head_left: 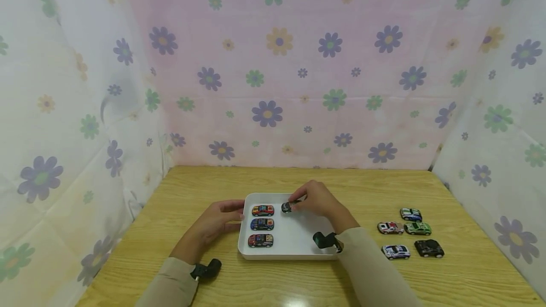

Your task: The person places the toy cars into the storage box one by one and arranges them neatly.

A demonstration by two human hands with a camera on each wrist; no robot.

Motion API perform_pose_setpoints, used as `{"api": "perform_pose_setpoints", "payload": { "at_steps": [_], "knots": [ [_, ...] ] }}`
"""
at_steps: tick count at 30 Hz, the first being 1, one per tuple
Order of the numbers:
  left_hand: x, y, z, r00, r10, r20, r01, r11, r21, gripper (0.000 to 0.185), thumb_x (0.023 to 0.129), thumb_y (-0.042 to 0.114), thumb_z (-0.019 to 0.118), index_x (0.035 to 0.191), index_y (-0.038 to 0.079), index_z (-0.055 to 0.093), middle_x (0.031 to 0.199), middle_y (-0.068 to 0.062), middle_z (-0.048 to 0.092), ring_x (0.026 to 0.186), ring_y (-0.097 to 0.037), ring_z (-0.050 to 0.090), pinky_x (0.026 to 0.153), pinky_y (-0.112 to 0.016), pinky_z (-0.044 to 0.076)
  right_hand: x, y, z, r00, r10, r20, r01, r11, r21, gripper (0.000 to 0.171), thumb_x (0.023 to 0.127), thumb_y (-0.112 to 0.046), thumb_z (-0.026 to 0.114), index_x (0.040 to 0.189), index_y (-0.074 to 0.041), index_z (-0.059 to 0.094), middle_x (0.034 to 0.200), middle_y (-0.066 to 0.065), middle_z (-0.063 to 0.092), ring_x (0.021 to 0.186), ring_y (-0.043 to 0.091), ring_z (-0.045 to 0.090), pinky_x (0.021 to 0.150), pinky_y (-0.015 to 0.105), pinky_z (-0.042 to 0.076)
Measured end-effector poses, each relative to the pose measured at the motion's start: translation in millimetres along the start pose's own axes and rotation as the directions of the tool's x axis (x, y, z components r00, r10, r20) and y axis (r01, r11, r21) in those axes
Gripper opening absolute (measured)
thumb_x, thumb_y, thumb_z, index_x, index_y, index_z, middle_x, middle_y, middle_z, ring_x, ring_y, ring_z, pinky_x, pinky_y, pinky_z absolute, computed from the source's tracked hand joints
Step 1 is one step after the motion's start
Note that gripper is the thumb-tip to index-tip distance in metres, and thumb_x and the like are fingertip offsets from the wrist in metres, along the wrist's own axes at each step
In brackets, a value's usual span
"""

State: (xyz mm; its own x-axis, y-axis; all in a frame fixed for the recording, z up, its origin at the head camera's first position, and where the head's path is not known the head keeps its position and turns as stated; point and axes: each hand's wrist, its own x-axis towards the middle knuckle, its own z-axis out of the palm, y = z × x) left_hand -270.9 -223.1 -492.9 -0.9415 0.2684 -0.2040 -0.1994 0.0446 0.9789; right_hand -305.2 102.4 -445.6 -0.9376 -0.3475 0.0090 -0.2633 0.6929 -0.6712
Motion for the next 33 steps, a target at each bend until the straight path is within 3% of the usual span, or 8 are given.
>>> {"api": "perform_pose_setpoints", "payload": {
  "at_steps": [33],
  "knots": [
    [-0.9, 0.7, -0.4, 0.999, 0.023, 0.035, -0.024, 1.0, 0.005, 0.058, 0.095, 0.007, 0.072, 0.149, 0.0, 0.051, 0.15, -0.022, 0.054, 0.123, -0.027, 0.064, 0.097, -0.043, 0.061, 5, -1, 13, 0.999, 0.043, 0.024, -0.043, 0.999, 0.008, 0.016, 0.08, -0.018, 0.091, 0.09, -0.027, 0.084, 0.103, -0.006, 0.078, 0.093, 0.012, 0.067, 0.073, 0.029, 0.058]
  ]
}}
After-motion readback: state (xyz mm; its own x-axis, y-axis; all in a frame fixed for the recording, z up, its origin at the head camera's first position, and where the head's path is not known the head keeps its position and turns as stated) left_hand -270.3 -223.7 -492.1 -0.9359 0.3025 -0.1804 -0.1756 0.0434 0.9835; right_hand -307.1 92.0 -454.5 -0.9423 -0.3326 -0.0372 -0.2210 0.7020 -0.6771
